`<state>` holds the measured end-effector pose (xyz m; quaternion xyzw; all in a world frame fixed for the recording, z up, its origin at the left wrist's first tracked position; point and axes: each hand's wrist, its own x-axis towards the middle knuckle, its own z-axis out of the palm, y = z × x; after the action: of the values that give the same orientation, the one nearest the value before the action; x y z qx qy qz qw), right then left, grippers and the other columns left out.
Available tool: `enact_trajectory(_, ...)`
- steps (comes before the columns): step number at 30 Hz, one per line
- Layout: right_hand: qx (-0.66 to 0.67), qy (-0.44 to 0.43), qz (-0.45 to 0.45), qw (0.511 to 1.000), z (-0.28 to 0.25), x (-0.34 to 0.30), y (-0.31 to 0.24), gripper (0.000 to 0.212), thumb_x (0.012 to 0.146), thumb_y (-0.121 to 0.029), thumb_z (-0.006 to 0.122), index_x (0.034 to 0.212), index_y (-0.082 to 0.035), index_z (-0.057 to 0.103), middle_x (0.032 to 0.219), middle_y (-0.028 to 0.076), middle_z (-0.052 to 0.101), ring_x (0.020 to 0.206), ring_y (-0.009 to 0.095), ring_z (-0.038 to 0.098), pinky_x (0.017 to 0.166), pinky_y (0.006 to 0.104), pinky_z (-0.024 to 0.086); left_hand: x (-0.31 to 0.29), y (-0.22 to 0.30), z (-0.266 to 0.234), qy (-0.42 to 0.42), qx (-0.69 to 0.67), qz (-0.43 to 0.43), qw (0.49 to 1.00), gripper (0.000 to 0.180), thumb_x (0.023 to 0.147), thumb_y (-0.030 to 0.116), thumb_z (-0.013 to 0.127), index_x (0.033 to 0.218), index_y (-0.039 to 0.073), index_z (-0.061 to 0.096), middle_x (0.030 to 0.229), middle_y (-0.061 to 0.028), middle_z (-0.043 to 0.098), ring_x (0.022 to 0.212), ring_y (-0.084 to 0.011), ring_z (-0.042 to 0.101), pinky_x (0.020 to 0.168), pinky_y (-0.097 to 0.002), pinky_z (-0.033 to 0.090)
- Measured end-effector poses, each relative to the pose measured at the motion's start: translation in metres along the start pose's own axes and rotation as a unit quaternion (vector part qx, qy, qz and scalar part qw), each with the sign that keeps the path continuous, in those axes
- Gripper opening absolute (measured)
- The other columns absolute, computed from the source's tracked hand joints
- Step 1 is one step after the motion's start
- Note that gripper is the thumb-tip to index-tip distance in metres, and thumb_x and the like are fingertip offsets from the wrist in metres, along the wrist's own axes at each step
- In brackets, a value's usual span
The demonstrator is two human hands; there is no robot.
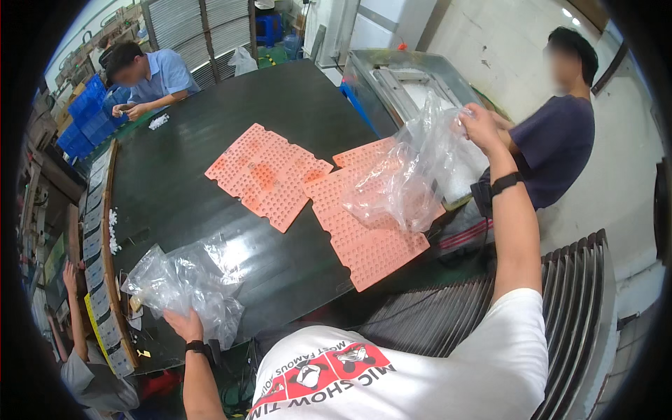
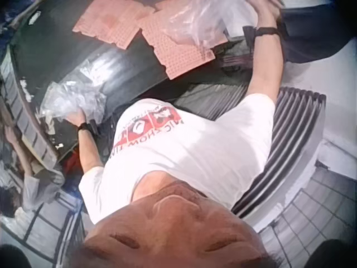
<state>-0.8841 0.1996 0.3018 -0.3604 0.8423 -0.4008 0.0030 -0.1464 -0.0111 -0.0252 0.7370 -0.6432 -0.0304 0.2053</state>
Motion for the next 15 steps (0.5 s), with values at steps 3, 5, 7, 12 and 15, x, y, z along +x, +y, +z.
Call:
enact_trajectory(3,0.016,-0.028,-0.014,0.999,0.015,-0.001,-0.012,0.026,0.080,-0.017,0.059,0.098,0.002,0.057,0.071,0.008,0.059,0.053,0.013,0.053,0.047,0.0284,0.043,-0.003,0.043,-0.025,0.009,-0.009,-0.017,1.000,0.091,0.071,0.020,0.064,0.138,-0.005,0.009,0.143,-0.0227,0.016,0.132,-0.0375,0.017,0.104,-0.0472,0.020)
enact_trajectory(5,0.038,-0.051,0.001,0.998,0.029,-0.003,-0.029,0.026,0.080,-0.016,0.059,0.099,0.002,0.057,0.071,0.007,0.058,0.052,0.013,0.053,0.047,0.0278,0.043,-0.004,0.079,-0.052,0.014,-0.010,-0.032,0.999,0.092,0.070,0.019,0.064,0.138,-0.004,0.007,0.144,-0.0218,0.013,0.133,-0.0370,0.015,0.105,-0.0483,0.019)
enact_trajectory(7,0.068,-0.027,-0.019,0.997,0.044,-0.002,-0.041,0.023,0.081,-0.016,0.058,0.096,0.001,0.057,0.069,0.005,0.056,0.052,0.010,0.051,0.046,0.0261,0.042,-0.005,0.095,-0.063,0.022,-0.009,-0.047,0.999,0.094,0.070,0.018,0.063,0.139,-0.004,0.004,0.145,-0.0210,0.009,0.133,-0.0365,0.014,0.105,-0.0494,0.018)
enact_trajectory(12,0.168,-0.033,-0.072,0.983,0.037,0.005,-0.120,0.019,0.083,-0.015,0.057,0.094,0.001,0.057,0.068,0.003,0.055,0.053,0.009,0.049,0.047,0.0238,0.043,0.003,0.116,-0.086,-0.015,-0.089,0.233,0.968,0.071,0.071,0.012,0.062,0.133,-0.002,0.031,0.140,-0.0243,0.025,0.132,-0.0360,0.021,0.106,-0.0461,0.018)
enact_trajectory(15,0.215,-0.024,-0.121,0.969,0.030,0.018,-0.167,0.019,0.084,-0.015,0.056,0.094,0.001,0.057,0.068,0.002,0.055,0.054,0.009,0.050,0.049,0.0232,0.045,0.006,0.185,-0.102,-0.195,-0.248,0.315,0.895,0.053,0.074,0.016,0.067,0.120,-0.003,0.048,0.130,-0.0237,0.041,0.122,-0.0378,0.038,0.101,-0.0417,0.030)
